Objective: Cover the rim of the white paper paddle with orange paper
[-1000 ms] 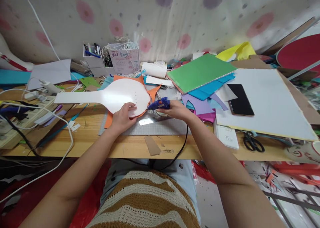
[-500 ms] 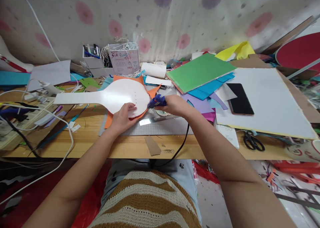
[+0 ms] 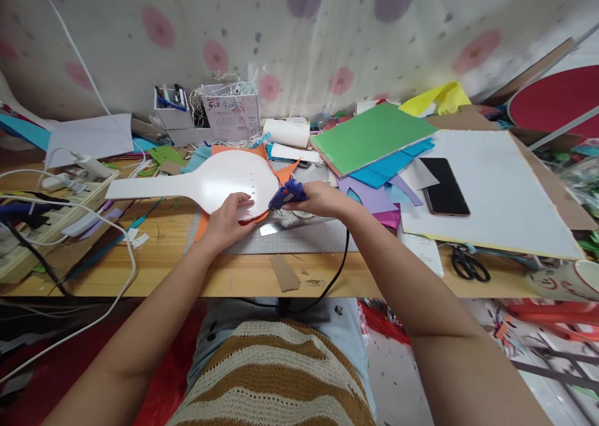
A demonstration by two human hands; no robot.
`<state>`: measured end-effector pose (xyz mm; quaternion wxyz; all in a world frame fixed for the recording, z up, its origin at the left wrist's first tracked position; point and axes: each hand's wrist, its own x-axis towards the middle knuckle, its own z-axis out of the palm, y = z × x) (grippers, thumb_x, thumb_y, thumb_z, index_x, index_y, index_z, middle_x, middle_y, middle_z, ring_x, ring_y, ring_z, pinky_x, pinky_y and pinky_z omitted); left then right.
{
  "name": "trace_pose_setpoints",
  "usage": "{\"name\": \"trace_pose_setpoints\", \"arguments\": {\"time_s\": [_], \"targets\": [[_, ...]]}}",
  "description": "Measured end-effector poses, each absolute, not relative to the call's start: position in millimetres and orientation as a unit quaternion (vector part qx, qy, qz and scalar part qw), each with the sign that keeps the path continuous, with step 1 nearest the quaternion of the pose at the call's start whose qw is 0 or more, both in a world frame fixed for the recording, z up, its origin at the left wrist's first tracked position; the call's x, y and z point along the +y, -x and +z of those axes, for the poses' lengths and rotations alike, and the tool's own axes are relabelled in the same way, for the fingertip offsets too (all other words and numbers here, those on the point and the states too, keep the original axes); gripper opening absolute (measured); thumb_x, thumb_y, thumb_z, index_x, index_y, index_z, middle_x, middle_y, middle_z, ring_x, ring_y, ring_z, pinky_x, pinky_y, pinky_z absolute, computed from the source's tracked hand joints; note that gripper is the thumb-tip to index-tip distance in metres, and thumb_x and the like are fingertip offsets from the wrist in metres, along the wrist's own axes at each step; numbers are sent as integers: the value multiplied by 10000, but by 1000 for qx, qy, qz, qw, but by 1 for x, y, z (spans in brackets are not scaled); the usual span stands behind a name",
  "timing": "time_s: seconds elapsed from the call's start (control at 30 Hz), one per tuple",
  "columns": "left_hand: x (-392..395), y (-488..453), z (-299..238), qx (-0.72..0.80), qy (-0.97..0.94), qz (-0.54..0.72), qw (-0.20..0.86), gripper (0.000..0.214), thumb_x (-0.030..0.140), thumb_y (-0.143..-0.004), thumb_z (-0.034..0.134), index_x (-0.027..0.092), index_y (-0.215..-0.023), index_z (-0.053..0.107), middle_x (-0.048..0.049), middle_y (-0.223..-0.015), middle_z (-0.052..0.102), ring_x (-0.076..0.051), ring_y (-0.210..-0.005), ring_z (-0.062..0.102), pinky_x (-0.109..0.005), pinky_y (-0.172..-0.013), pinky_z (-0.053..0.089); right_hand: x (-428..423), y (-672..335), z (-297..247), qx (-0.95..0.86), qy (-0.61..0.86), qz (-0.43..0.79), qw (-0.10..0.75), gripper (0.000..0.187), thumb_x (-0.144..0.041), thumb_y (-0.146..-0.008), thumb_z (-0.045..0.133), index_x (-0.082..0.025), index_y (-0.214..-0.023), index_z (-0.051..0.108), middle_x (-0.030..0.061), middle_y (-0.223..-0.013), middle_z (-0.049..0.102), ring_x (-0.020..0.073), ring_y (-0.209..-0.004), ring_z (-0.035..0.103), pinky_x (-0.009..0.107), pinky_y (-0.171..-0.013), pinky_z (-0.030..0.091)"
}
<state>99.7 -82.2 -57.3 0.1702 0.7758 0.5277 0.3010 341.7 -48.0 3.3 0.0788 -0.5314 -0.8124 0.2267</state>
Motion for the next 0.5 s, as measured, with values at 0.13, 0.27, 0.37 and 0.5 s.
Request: {"name": "trace_pose_setpoints", "arguments": {"time_s": [0.13,0.27,0.37,0.5], "targets": [[-82,-100,-58,527,-773,309,171,465,299,-703,657,244,-1073,381,-40,-1116,568,-195,-1050,582,-294,-727,479,-51,-340,-1,-805,525,265,71,419,-567,-714,552,-230,-923,687,7,-770,664,158,-708,567,237,-626,399],[-82,-100,-58,528,-771,311,172,446,301,-707,651,243,-1065,391,-38,-1118,570,-190,-1045,585,-291,-719,477,-53,-339,0,-803,516,287,79,447,-583,-709,541,-228,-942,681,-2,-755,650,152,-707,561,234,-628,400],[-83,-101,-56,528,-771,311,173,448,302,-705,655,242,-1061,390,-36,-1113,573,-190,-1045,584,-287,-712,476,-55,-338,0,-802,509,300,85,457,-595,-706,536,-229,-938,681,-7,-755,645,152,-711,560,235,-630,402],[-83,-101,-54,526,-770,313,179,449,349,-711,659,238,-1053,389,-44,-1109,576,-194,-1038,589,-285,-704,477,-56,-334,0,-805,497,312,92,442,-581,-707,546,-229,-935,685,-4,-754,649,157,-719,563,232,-633,403]]}}
